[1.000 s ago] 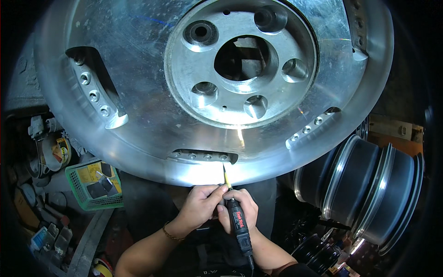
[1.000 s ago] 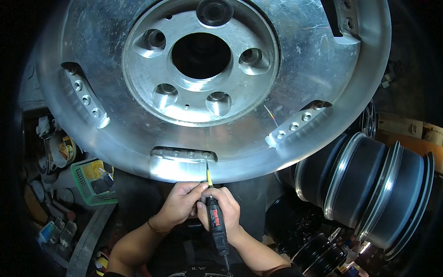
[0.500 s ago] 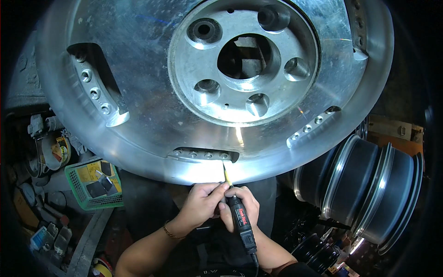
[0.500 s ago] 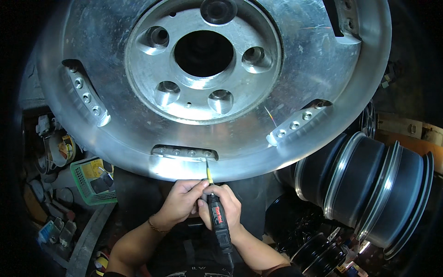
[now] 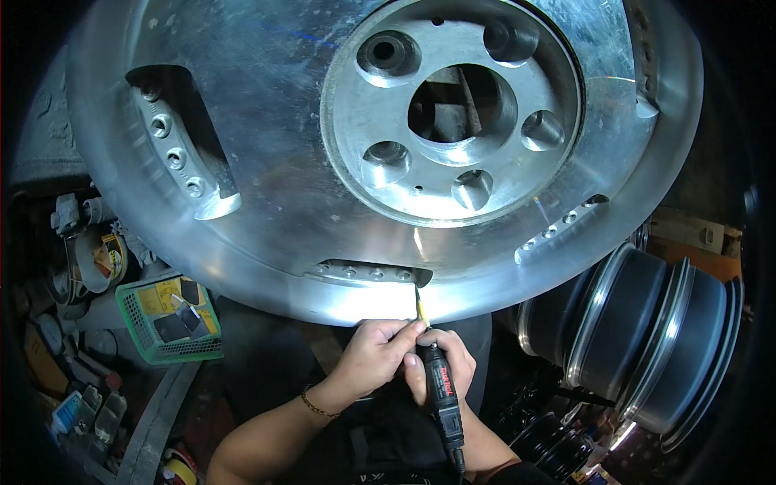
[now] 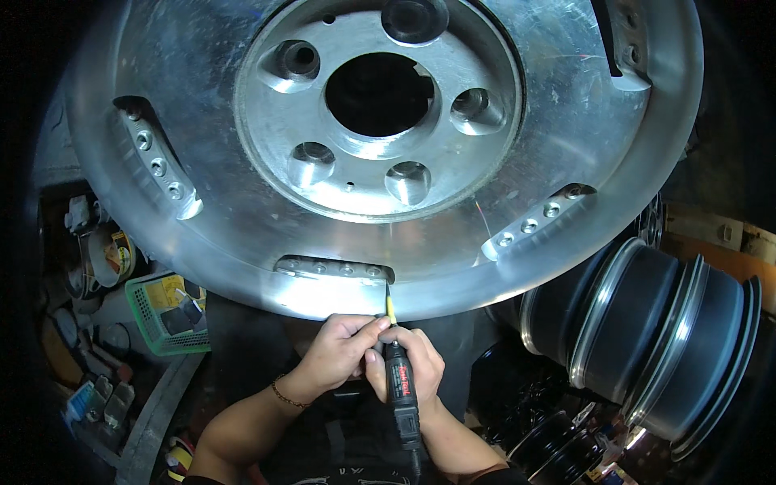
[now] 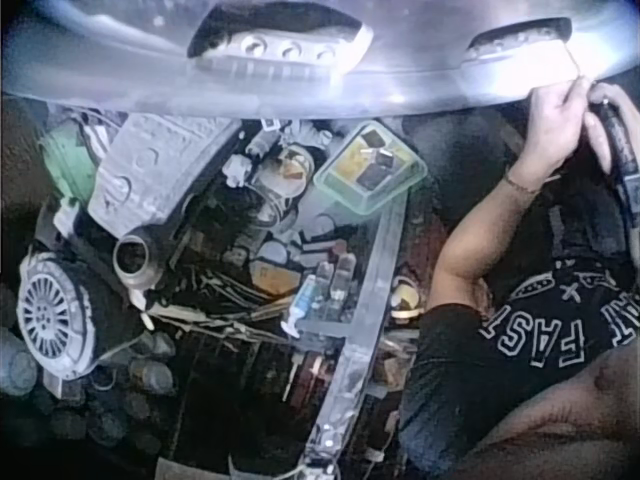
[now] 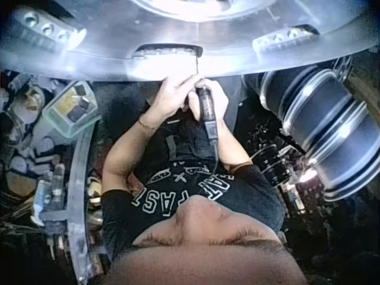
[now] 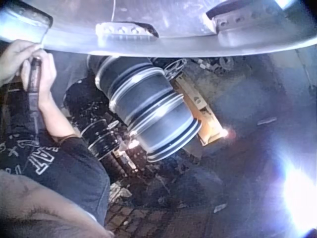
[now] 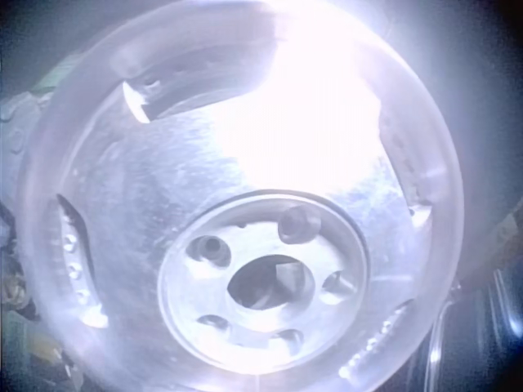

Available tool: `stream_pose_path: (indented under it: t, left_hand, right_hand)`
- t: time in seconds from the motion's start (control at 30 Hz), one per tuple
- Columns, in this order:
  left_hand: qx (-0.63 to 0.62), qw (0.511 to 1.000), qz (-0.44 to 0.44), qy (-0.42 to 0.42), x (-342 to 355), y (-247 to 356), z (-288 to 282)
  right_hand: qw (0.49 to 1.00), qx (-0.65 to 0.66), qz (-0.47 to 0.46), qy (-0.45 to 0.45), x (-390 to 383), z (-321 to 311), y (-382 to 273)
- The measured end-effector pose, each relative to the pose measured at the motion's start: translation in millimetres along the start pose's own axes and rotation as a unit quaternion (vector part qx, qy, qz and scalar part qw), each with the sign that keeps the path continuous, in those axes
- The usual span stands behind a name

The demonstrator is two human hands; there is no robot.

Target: The person handles small metal fasteners in their lap and then uses a handheld rotary tool to drill holes into the inner lip of a silver car rim.

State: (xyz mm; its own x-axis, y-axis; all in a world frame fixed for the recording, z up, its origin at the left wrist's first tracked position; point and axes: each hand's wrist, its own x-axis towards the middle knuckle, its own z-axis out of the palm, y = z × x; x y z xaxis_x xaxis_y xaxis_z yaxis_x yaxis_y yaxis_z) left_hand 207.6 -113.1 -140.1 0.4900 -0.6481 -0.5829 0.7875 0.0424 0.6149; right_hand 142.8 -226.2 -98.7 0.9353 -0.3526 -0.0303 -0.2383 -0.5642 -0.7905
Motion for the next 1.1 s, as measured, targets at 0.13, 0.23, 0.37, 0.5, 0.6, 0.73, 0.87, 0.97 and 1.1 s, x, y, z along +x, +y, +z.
stream_pose_path:
  t: [0.13,0.23,0.37,0.5,0.6,0.73,0.87,0.97,1.1]
  left_hand:
    - [-0.005,1.000,-0.010,0.009,-0.3,0.1,-0.3]
    - [-0.007,1.000,-0.008,0.006,0.2,0.2,0.1]
    - [-0.016,1.000,-0.016,0.003,-0.3,-1.8,-1.6]
    - [-0.031,0.999,-0.020,0.004,-0.2,-5.1,-3.0]
    - [-0.038,0.999,-0.014,-0.004,0.2,-4.2,-2.4]
    - [-0.045,0.999,-0.009,-0.007,-1.9,1.7,-2.1]
    - [-0.032,0.999,0.006,-0.008,-1.8,0.0,-2.5]
    - [-0.053,0.998,-0.029,-0.008,-1.1,-4.4,-4.6]
    - [-0.064,0.996,-0.059,-0.003,-2.3,-1.5,-4.9]
  right_hand:
    - [1.000,0.006,-0.001,0.002,2.4,2.5,1.5]
    - [1.000,-0.010,-0.013,0.015,3.1,3.9,1.6]
    - [1.000,-0.003,-0.020,0.020,4.3,5.5,1.2]
    - [0.999,-0.010,-0.028,0.012,6.1,5.5,0.0]
    - [0.998,-0.032,-0.054,0.022,6.5,5.3,-2.7]
    - [0.999,-0.030,-0.033,0.009,7.9,5.7,-6.4]
    - [0.999,-0.031,-0.034,0.007,6.3,4.9,-5.1]
    - [0.999,-0.028,-0.033,0.005,8.0,6.1,-5.2]
    - [0.999,-0.036,-0.023,-0.013,8.8,5.9,-6.3]
